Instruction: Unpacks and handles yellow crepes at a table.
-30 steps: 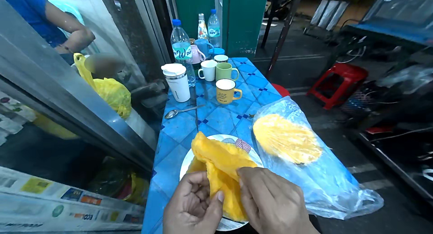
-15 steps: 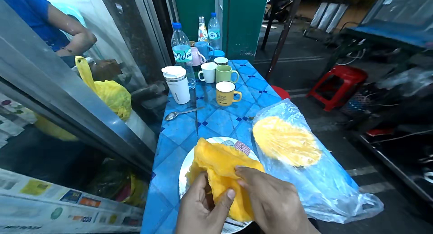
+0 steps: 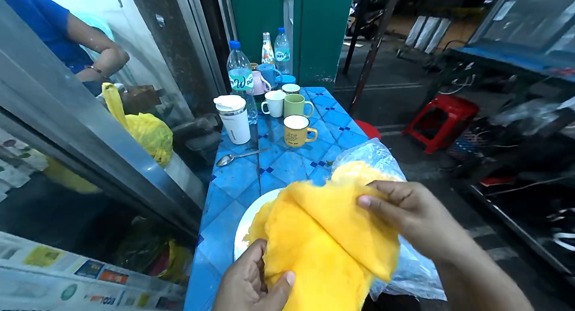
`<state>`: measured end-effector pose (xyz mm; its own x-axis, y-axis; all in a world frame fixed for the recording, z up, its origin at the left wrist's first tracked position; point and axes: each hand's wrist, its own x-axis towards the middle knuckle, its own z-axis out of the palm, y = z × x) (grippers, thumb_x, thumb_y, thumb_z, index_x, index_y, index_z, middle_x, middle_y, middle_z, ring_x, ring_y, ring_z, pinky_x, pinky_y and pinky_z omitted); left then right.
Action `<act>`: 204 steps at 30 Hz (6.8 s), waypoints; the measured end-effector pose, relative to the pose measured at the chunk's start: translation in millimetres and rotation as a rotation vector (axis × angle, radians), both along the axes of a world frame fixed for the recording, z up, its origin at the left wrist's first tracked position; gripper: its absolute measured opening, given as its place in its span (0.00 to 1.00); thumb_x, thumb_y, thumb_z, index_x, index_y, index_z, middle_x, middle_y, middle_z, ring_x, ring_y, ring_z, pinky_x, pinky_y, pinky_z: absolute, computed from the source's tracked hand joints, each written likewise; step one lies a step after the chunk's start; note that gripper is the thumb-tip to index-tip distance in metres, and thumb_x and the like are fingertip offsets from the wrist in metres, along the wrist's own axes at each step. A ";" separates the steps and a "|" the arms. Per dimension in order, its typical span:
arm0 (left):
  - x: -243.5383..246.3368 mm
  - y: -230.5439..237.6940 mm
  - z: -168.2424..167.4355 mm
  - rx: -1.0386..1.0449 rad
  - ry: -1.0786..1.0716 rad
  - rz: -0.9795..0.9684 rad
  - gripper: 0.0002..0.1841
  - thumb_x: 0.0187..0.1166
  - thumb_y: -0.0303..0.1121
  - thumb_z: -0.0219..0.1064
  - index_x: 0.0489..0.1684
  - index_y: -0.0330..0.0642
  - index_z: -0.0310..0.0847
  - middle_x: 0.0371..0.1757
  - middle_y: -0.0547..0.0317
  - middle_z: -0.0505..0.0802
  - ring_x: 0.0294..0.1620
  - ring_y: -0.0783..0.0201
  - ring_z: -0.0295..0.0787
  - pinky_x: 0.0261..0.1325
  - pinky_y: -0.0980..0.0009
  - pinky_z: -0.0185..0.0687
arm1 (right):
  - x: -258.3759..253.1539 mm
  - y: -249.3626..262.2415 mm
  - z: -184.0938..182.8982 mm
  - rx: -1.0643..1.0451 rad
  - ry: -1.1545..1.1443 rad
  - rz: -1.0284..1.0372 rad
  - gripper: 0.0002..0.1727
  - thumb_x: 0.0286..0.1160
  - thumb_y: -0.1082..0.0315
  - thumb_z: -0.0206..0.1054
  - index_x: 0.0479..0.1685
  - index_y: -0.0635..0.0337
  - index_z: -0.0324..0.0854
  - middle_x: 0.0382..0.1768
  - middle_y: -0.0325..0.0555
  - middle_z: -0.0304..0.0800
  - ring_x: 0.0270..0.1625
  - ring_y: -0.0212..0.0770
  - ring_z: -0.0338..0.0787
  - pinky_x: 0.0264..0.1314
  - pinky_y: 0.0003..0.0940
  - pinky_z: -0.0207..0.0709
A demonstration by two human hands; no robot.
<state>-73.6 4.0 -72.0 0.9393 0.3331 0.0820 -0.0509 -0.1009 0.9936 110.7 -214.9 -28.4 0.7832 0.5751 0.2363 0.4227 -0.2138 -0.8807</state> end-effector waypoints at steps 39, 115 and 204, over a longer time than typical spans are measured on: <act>82.9 -32.7 17.0 -0.679 0.109 -0.598 0.25 0.94 0.47 0.45 0.67 0.38 0.80 0.56 0.52 0.94 0.55 0.61 0.94 0.60 0.61 0.90 | 6.2 -77.4 34.6 0.637 0.175 0.499 0.17 0.81 0.57 0.69 0.63 0.50 0.88 0.47 0.36 0.97 0.47 0.26 0.94 0.50 0.23 0.90; -7.4 3.9 -19.5 -0.266 -0.058 0.012 0.10 0.67 0.29 0.81 0.39 0.41 0.85 0.37 0.60 0.92 0.35 0.68 0.91 0.41 0.71 0.92 | -81.4 53.5 -44.2 0.079 -0.097 0.350 0.12 0.80 0.59 0.71 0.44 0.61 0.85 0.39 0.41 0.93 0.46 0.28 0.92 0.53 0.27 0.87; -19.9 9.4 -26.4 -0.168 -0.216 -0.162 0.05 0.81 0.35 0.71 0.46 0.48 0.89 0.42 0.67 0.93 0.41 0.74 0.90 0.49 0.74 0.89 | -86.1 50.9 -52.5 0.204 -0.041 0.331 0.10 0.82 0.64 0.65 0.40 0.60 0.87 0.43 0.42 0.92 0.50 0.30 0.90 0.55 0.27 0.85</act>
<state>-93.5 13.3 -98.5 0.9482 0.2063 0.2416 -0.2643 0.0906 0.9602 24.6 -164.0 -80.9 0.5509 0.7330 0.3989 0.4751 0.1176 -0.8721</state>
